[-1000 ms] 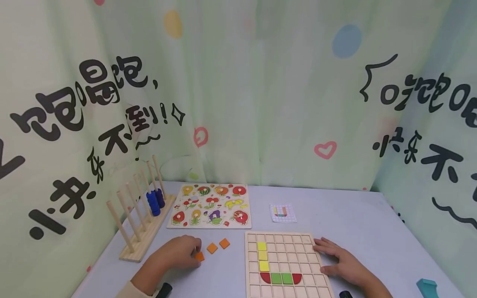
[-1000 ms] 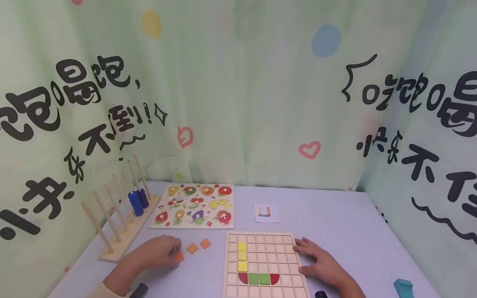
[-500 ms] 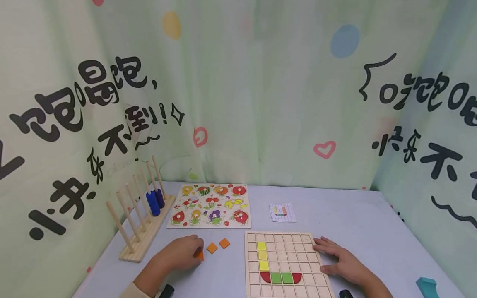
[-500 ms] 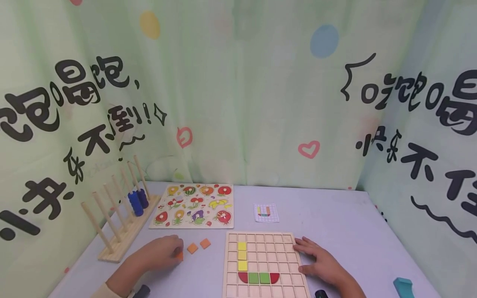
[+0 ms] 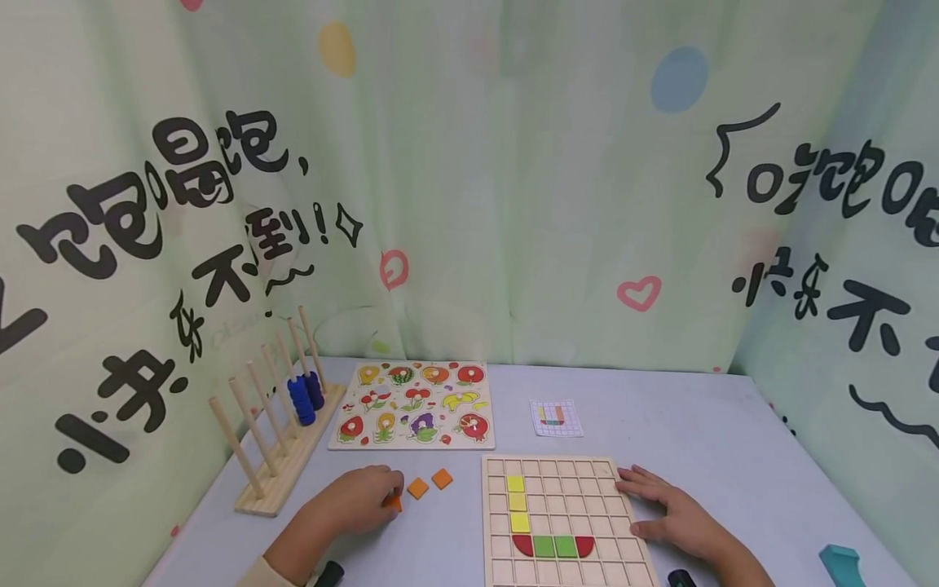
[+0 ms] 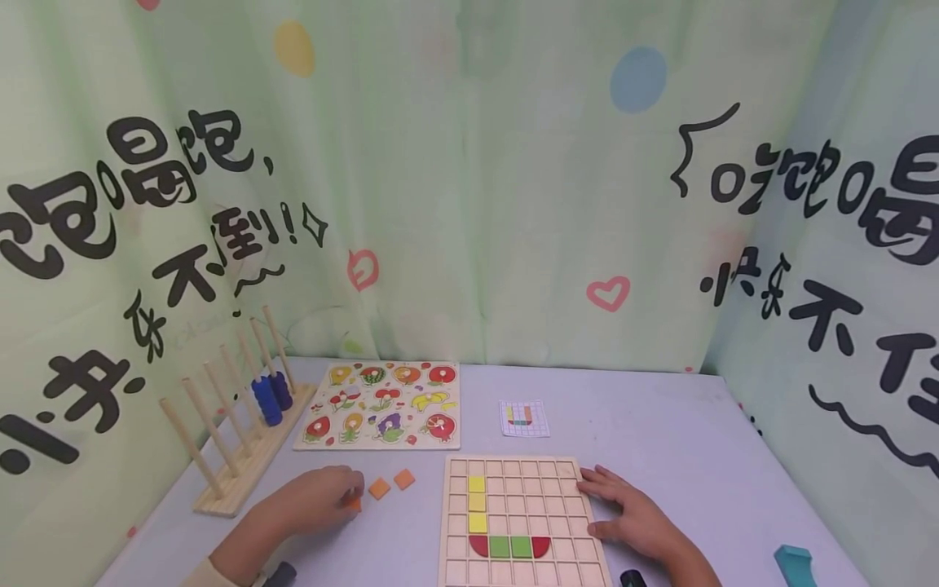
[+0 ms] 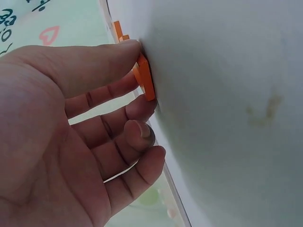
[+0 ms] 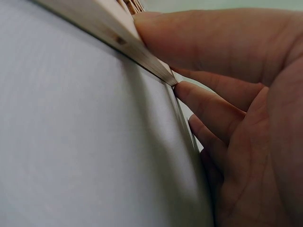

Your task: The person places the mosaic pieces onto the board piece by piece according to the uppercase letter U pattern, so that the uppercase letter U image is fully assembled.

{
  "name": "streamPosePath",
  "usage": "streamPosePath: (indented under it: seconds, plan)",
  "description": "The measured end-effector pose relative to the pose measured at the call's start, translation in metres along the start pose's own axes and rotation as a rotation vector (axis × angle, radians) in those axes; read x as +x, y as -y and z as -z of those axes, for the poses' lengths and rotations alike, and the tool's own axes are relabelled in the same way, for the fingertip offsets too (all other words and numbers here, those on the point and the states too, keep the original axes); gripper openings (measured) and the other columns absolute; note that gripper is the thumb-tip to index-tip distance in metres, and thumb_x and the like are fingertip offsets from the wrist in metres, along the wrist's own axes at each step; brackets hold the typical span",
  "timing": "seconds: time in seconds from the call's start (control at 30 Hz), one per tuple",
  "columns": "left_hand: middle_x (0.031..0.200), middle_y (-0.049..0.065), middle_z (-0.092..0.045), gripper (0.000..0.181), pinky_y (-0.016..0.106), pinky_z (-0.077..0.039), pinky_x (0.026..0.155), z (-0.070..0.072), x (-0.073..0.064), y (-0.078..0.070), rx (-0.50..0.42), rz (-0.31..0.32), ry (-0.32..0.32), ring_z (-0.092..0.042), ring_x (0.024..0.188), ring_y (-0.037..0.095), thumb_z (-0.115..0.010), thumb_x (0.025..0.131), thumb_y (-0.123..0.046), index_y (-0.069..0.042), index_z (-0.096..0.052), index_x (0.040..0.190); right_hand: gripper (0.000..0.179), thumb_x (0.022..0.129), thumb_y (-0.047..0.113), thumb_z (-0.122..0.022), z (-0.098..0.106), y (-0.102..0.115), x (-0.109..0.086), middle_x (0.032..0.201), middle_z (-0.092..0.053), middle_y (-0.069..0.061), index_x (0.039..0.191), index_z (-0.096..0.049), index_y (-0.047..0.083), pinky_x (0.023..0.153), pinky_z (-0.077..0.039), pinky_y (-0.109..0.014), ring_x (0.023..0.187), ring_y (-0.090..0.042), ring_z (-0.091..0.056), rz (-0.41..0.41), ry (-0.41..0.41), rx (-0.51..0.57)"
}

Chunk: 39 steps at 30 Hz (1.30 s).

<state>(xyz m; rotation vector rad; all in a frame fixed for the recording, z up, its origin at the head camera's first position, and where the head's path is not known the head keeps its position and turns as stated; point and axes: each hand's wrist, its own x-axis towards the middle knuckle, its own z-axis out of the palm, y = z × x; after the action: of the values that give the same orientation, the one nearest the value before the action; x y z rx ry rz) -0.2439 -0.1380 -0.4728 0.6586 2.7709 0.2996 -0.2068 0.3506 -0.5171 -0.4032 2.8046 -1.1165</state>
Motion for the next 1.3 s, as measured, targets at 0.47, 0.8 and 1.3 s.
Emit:
streamPosePath:
  seconds: [0.47, 0.8, 1.3]
  plan:
    - [0.080, -0.011, -0.053, 0.021, 0.028, -0.049, 0.070, 0.005, 0.007, -0.007, 0.038, -0.035, -0.045, -0.048, 0.069, 0.008, -0.075, 0.086, -0.029, -0.019, -0.067, 0.102, 0.065, 0.073, 0.034, -0.080, 0.002, -0.002, 0.002, 0.145, -0.044, -0.019, 0.130, -0.062, 0.008, 0.102, -0.020, -0.069, 0.136, -0.052, -0.023, 0.024, 0.002, 0.002]
    - [0.082, -0.012, -0.053, 0.018, 0.027, -0.049, 0.071, 0.011, 0.026, -0.028, 0.056, -0.107, -0.092, -0.048, 0.071, 0.007, -0.074, 0.087, -0.028, -0.020, -0.069, 0.102, 0.067, 0.072, 0.035, -0.081, 0.001, -0.002, 0.001, 0.146, -0.042, -0.020, 0.131, -0.062, 0.008, 0.102, -0.021, -0.069, 0.137, -0.050, -0.023, -0.004, 0.008, 0.020]
    - [0.080, -0.013, -0.051, 0.020, 0.022, -0.046, 0.068, 0.007, 0.043, -0.063, 0.094, -0.187, -0.109, -0.049, 0.073, 0.006, -0.076, 0.086, -0.030, -0.021, -0.068, 0.103, 0.065, 0.073, 0.033, -0.080, 0.000, -0.003, 0.000, 0.146, -0.043, -0.018, 0.131, -0.062, 0.010, 0.102, -0.022, -0.068, 0.136, -0.050, -0.025, 0.011, 0.002, 0.010]
